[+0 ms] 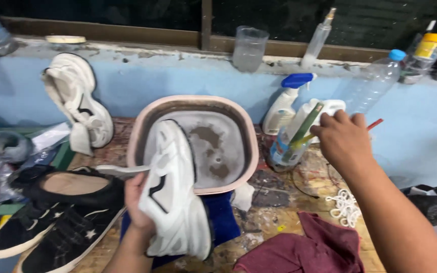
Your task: The person scrubs a white sneaker with a yellow brush, dips the brush into soapy water, and wipes the shoe with a maroon cloth. The person repeats the scrubbing and wiping process on different parts of the shoe.
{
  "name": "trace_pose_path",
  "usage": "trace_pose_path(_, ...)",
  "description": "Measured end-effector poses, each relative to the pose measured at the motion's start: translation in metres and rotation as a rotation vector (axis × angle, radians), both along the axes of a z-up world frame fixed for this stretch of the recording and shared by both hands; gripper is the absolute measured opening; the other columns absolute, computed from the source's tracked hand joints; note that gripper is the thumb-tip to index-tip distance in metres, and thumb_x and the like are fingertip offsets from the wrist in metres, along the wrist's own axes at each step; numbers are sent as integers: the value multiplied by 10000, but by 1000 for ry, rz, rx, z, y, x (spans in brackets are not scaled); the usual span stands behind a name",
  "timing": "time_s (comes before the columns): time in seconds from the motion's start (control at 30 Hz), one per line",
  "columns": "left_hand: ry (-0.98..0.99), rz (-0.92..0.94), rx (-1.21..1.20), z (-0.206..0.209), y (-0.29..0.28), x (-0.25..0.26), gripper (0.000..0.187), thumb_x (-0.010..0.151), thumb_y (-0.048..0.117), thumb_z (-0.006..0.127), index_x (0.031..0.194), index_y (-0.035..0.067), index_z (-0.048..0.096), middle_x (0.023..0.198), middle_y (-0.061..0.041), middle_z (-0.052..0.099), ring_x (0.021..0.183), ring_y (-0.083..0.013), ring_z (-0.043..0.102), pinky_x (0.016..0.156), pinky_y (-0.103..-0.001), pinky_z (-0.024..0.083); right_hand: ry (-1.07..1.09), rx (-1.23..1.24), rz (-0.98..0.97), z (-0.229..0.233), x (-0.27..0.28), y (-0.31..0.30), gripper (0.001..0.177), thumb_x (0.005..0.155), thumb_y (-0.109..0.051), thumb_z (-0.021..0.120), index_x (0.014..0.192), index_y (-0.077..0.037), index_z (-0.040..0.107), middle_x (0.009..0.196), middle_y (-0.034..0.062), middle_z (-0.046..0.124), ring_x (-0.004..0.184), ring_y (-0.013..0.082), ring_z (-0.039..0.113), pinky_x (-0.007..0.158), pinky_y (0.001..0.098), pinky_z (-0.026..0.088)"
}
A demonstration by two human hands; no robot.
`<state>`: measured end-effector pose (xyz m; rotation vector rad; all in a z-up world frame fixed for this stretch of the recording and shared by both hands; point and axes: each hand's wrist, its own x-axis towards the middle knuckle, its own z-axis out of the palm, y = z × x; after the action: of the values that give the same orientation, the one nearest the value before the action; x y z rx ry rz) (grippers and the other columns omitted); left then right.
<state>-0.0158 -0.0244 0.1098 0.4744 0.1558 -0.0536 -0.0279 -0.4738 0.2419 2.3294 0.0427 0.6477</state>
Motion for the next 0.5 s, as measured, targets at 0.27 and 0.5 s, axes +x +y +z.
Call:
trace_pose_path(0.27, -49, 52, 191, 23, -9, -14, 298, 920, 161, 567, 641, 89, 643, 667, -32, 661, 684, -143, 618, 658, -304, 491, 853, 215, -386, 25, 50, 60, 237, 984, -245, 629, 1194, -178, 716, 1328, -9, 655, 1392, 238, 434, 945, 373, 610)
trace_pose_path(0.5, -81, -101, -11, 16, -7, -13, 300, 917, 251, 549, 932, 18, 736, 938, -146, 758, 922, -280, 699, 869, -349, 541, 744, -84, -352, 20, 43, 57, 297, 978, -228, 580, 1162, -397, 742, 1329, -115, 639, 1218, 197, 573, 931, 326, 519)
